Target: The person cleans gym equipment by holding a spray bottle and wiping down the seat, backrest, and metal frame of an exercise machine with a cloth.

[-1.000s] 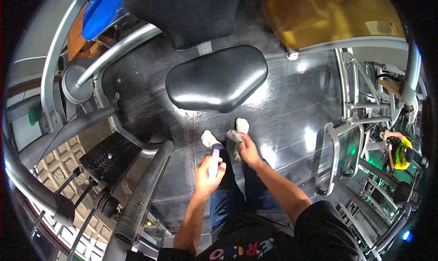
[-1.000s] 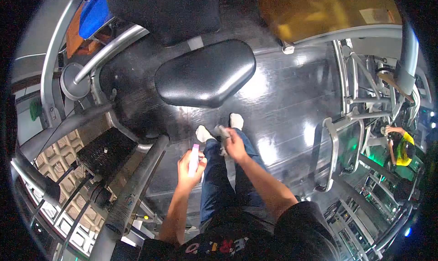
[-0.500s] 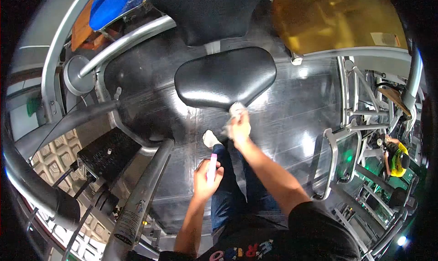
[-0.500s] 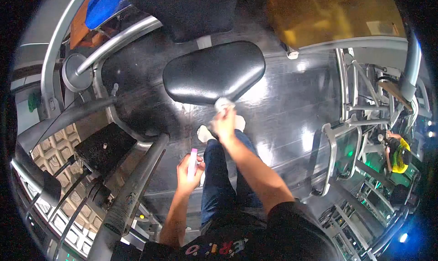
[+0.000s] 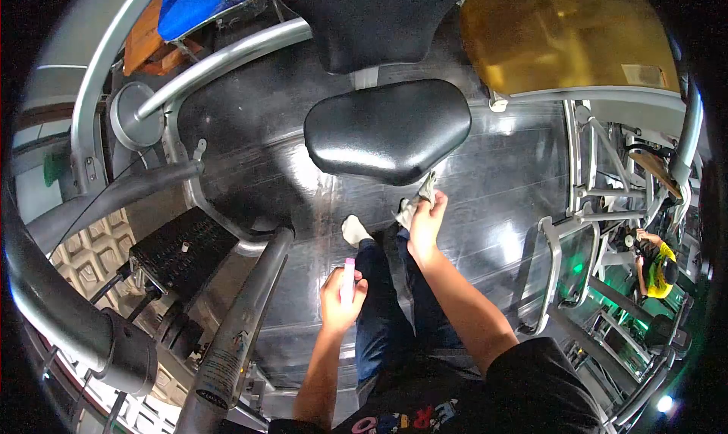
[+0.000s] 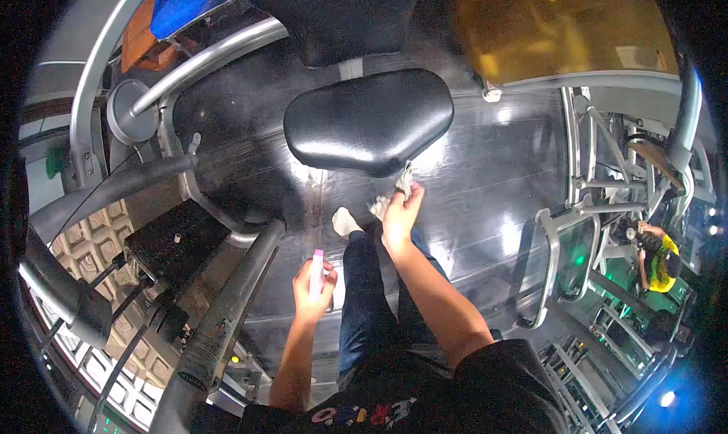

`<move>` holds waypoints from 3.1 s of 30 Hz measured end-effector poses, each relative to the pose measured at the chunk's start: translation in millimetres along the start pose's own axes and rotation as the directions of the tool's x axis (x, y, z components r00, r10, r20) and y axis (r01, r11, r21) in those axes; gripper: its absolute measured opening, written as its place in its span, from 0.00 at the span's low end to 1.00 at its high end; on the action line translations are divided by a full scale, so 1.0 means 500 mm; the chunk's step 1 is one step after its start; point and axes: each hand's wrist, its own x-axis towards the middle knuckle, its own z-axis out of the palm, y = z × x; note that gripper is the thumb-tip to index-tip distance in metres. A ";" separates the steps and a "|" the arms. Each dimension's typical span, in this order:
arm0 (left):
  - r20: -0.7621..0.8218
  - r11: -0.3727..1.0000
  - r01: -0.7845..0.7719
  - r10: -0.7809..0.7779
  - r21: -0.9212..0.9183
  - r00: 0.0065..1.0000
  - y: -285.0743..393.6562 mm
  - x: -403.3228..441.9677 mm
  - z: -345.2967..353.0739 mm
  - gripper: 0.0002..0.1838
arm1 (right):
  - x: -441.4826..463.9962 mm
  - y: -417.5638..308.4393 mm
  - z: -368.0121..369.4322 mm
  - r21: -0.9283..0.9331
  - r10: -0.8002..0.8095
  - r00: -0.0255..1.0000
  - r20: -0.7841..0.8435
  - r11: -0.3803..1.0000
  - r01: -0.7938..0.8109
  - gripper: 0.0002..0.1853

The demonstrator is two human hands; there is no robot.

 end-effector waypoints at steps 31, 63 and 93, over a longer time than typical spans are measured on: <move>-0.092 0.998 -0.036 0.039 0.042 0.995 0.013 0.008 0.016 0.06 | 0.237 -0.049 0.337 -0.677 -0.297 0.671 0.679 0.101 0.729 0.14; -0.220 0.997 0.065 -0.075 -0.052 0.973 0.007 0.046 0.067 0.08 | 0.057 -0.094 0.300 -0.103 0.531 0.019 0.847 0.127 0.987 0.11; -0.105 0.999 0.039 -0.039 0.004 0.994 0.082 -0.011 0.146 0.07 | 0.407 -0.186 -0.186 -0.583 -0.370 0.643 0.670 0.274 0.765 0.23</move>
